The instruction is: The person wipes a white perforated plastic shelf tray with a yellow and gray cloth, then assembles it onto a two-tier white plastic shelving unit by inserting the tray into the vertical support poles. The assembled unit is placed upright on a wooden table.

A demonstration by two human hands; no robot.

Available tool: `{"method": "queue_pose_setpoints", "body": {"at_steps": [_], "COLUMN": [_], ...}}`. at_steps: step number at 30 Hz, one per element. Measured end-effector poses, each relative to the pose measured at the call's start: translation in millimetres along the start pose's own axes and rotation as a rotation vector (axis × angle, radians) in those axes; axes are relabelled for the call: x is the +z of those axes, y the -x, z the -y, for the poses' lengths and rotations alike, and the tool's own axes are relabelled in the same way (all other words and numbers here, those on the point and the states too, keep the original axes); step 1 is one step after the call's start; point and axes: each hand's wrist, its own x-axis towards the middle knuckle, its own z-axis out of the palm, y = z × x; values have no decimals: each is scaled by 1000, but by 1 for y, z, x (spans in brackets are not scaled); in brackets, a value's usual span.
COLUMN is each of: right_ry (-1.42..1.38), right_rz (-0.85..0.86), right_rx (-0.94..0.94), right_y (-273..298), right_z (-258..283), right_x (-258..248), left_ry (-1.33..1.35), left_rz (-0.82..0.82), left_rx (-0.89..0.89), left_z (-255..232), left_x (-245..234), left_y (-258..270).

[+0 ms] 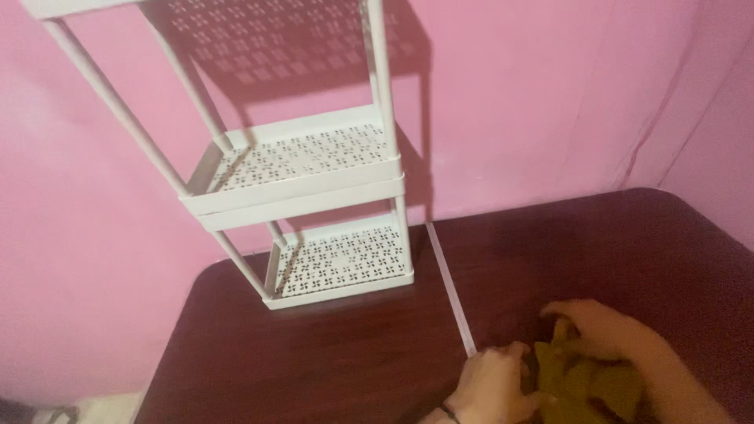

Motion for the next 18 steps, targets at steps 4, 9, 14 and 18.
{"method": "queue_pose_setpoints", "body": {"at_steps": [4, 9, 14, 18], "right_ry": [-101, -312, -183, -125], "right_rz": [-52, -523, -279, -122], "right_rx": [-262, -242, -323, -525], "right_y": [-6, -3, 9, 14], "right_z": [-5, 8, 6, 10], "right_x": [-17, -63, -74, -41], "left_ry": [-101, 100, -274, -366], "left_rz": [71, -452, -629, -340], "left_rx": [75, -1, 376, 332], "left_z": [7, 20, 40, 48], "left_x": [12, -35, -69, -63], "left_y": [-20, -25, -8, 7]}}
